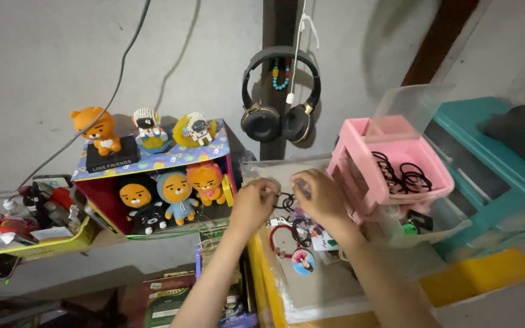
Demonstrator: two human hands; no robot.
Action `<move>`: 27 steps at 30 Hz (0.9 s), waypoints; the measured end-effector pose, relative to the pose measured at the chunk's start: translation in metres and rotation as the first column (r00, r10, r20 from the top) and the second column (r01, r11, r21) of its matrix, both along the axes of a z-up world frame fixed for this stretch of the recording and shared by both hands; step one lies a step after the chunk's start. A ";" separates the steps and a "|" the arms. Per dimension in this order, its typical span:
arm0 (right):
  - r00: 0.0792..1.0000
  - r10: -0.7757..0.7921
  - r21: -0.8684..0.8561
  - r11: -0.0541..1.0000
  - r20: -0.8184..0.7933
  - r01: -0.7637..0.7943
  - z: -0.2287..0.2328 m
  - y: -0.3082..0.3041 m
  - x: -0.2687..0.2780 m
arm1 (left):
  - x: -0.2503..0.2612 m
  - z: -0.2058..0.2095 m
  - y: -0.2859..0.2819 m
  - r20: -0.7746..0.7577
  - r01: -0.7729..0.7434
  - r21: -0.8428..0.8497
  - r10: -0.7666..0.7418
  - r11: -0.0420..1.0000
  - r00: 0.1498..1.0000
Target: The person repeatedly picks up small hair accessories from a pink organizer, places them into a gray pouch, and returns them to the organizer. The person also briefly handles a teal storage box. The activity occurs on a cluttered desk with figurines and headphones visible.
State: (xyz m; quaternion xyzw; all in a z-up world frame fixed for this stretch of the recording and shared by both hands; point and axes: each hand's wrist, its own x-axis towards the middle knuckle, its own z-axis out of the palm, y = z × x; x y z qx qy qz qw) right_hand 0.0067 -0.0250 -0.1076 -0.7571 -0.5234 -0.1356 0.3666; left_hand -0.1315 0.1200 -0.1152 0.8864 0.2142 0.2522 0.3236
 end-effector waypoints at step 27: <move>0.998 -0.060 -0.240 0.969 -0.014 0.055 -0.035 0.012 0.011 | 0.016 -0.062 -0.008 0.301 -0.182 0.108 0.142 0.977 0.943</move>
